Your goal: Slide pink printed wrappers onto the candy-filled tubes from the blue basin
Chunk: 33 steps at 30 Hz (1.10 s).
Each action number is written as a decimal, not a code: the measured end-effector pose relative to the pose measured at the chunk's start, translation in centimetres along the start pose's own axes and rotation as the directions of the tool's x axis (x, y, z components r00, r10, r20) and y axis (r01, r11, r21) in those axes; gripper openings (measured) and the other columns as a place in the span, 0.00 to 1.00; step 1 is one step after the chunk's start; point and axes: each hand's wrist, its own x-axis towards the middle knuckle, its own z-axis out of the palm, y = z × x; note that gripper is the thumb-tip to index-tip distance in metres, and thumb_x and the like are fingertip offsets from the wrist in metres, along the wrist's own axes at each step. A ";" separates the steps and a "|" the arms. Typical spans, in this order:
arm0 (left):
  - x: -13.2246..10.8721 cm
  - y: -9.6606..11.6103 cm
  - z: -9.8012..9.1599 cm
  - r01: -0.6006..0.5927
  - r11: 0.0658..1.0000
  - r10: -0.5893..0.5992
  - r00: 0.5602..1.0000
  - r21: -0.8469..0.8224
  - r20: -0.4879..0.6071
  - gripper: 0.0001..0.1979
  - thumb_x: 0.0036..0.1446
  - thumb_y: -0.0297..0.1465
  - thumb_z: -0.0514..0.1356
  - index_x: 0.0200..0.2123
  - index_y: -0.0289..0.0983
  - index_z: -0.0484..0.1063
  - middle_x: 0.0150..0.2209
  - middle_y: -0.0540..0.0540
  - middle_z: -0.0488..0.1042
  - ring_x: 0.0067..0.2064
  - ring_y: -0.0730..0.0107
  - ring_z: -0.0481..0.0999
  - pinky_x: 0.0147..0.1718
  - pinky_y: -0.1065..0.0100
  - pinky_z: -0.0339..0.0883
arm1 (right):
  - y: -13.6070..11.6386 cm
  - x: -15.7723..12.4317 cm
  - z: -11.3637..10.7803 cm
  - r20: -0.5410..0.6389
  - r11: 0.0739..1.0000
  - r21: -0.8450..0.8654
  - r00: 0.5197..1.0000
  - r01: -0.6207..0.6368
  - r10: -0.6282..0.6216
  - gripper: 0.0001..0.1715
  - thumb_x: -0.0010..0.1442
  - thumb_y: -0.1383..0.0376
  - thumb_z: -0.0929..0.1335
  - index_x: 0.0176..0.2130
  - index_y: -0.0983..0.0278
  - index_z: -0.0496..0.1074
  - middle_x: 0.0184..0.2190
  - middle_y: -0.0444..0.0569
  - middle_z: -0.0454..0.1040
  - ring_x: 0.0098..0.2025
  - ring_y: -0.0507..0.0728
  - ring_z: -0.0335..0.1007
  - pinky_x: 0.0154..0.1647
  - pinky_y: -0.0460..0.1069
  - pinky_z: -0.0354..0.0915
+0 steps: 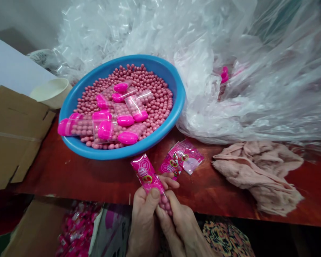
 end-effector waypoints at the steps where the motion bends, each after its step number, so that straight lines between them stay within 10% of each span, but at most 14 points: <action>1: 0.0 0.0 0.1 0.004 1.000 -0.005 1.000 0.029 0.004 0.11 0.51 0.38 0.61 0.29 0.37 0.77 0.38 0.42 0.77 0.45 0.57 0.73 0.46 0.61 0.64 | 0.0 0.0 0.0 0.011 1.000 -0.004 1.000 -0.029 0.029 0.19 0.65 0.57 0.56 0.48 0.62 0.65 0.29 0.48 0.75 0.29 0.56 0.73 0.28 0.48 0.62; 9: -0.5 -0.4 -0.2 0.021 1.000 -0.021 1.000 -0.003 -0.007 0.12 0.52 0.40 0.60 0.32 0.38 0.78 0.40 0.41 0.78 0.45 0.55 0.73 0.44 0.60 0.67 | -0.2 -0.2 -1.1 0.004 0.970 0.196 0.989 -0.146 0.148 0.24 0.60 0.51 0.62 0.53 0.57 0.66 0.37 0.48 0.73 0.43 0.58 0.70 0.43 0.49 0.64; 15: -0.3 -0.3 -1.2 0.108 0.979 -0.106 0.994 -0.173 0.022 0.19 0.53 0.46 0.57 0.41 0.41 0.76 0.42 0.42 0.78 0.43 0.58 0.75 0.43 0.60 0.69 | -0.5 1.3 -1.5 0.348 0.758 0.570 0.929 -0.316 0.126 0.21 0.62 0.49 0.61 0.37 0.64 0.66 0.19 0.37 0.58 0.16 0.45 0.50 0.15 0.40 0.52; 22: -0.2 -0.4 -1.3 0.124 0.979 -0.106 0.988 -0.164 0.113 0.24 0.42 0.50 0.63 0.38 0.39 0.77 0.41 0.41 0.77 0.53 0.51 0.69 0.51 0.56 0.63 | -0.3 1.1 -1.3 0.539 0.536 0.700 0.842 -0.472 0.038 0.24 0.60 0.48 0.62 0.43 0.66 0.64 0.19 0.36 0.58 0.14 0.42 0.51 0.14 0.39 0.52; 26: 0.0 -0.5 -1.2 0.114 0.984 -0.096 0.986 -0.137 0.136 0.19 0.50 0.46 0.60 0.39 0.39 0.76 0.42 0.40 0.77 0.50 0.52 0.71 0.49 0.56 0.64 | -0.1 0.6 -1.0 0.380 0.646 0.655 0.910 -0.392 0.166 0.26 0.60 0.46 0.62 0.42 0.65 0.66 0.18 0.38 0.61 0.14 0.45 0.57 0.14 0.40 0.57; 33: -0.1 -1.1 -0.8 0.110 0.989 -0.105 0.993 -0.099 0.052 0.10 0.53 0.36 0.59 0.35 0.39 0.77 0.39 0.41 0.79 0.48 0.56 0.73 0.50 0.58 0.63 | 1.9 -0.9 0.3 -0.156 0.988 0.124 0.981 -0.096 0.115 0.31 0.61 0.49 0.61 0.56 0.63 0.63 0.44 0.56 0.73 0.47 0.61 0.70 0.50 0.54 0.64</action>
